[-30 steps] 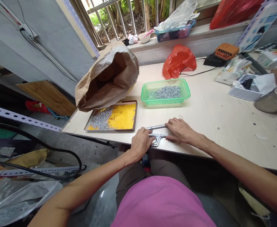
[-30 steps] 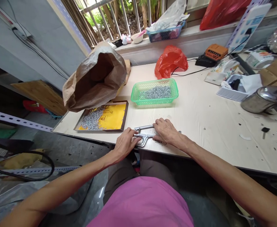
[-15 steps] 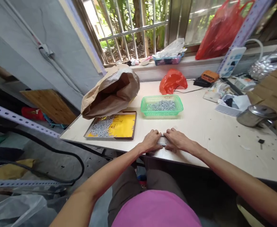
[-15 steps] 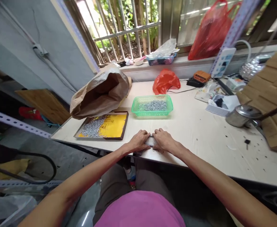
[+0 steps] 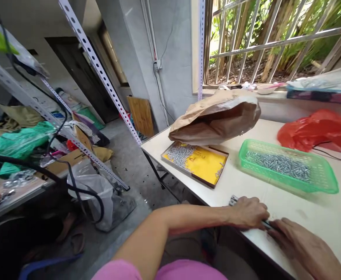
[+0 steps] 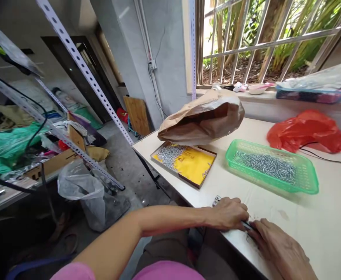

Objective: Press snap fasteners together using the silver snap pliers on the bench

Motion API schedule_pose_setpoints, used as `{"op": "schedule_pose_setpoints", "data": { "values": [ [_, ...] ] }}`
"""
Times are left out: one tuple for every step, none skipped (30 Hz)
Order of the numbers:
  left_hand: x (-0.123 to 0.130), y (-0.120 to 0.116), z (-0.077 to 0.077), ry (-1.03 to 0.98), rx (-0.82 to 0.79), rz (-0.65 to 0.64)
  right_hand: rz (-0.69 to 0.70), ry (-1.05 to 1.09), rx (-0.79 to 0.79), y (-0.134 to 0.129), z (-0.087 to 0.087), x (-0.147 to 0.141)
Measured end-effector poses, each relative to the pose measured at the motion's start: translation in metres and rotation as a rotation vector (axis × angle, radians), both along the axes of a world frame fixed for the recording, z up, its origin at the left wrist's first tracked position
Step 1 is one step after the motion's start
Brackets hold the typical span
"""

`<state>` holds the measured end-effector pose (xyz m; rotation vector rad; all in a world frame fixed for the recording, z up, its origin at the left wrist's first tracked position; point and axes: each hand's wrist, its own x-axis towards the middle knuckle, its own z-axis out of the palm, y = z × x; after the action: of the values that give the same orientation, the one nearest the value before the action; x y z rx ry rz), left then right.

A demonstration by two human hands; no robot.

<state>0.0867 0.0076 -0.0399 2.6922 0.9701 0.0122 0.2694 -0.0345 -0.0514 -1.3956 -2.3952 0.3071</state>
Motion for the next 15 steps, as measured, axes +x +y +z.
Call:
{"op": "schedule_pose_setpoints", "data": {
  "values": [
    [0.0,0.0,0.002,-0.004,0.002,0.003,0.025,0.004,-0.026,0.0,0.001,0.0],
    [0.0,0.0,0.003,-0.003,0.005,0.006,0.048,0.015,-0.042,0.001,0.0,0.001],
    [0.0,0.001,0.005,0.0,0.009,0.009,0.062,0.018,-0.052,0.002,-0.002,0.002],
    [0.0,0.001,0.006,0.007,0.012,0.01,0.064,0.016,-0.052,0.003,-0.005,0.004],
    [-0.001,0.002,0.007,0.015,0.013,0.015,0.063,0.008,-0.047,0.003,-0.008,0.005],
    [-0.002,0.001,0.007,0.022,0.015,0.025,0.059,-0.005,-0.04,0.003,-0.009,0.006],
    [-0.004,0.0,0.008,0.023,0.016,0.033,0.05,-0.024,-0.029,0.002,-0.01,0.007],
    [-0.006,-0.004,0.007,0.014,0.022,0.041,0.042,-0.047,-0.017,0.002,-0.008,0.008],
    [-0.008,-0.008,0.007,-0.006,0.035,0.052,0.039,-0.07,-0.009,0.001,-0.004,0.009],
    [-0.01,-0.014,0.006,-0.039,0.058,0.063,0.04,-0.094,-0.005,0.002,0.001,0.01],
    [-0.013,-0.022,0.005,-0.081,0.09,0.074,0.056,-0.116,-0.02,0.003,0.006,0.011],
    [-0.015,-0.03,0.003,-0.129,0.131,0.09,0.087,-0.138,-0.049,0.006,0.011,0.011],
    [-0.019,-0.038,0.002,-0.175,0.173,0.107,0.112,-0.155,-0.071,0.01,0.016,0.012],
    [-0.022,-0.047,0.0,-0.208,0.196,0.116,0.13,-0.161,-0.093,0.014,0.018,0.013],
    [-0.024,-0.054,-0.001,-0.233,0.208,0.122,0.13,-0.152,-0.11,0.018,0.02,0.014]
  ]
}}
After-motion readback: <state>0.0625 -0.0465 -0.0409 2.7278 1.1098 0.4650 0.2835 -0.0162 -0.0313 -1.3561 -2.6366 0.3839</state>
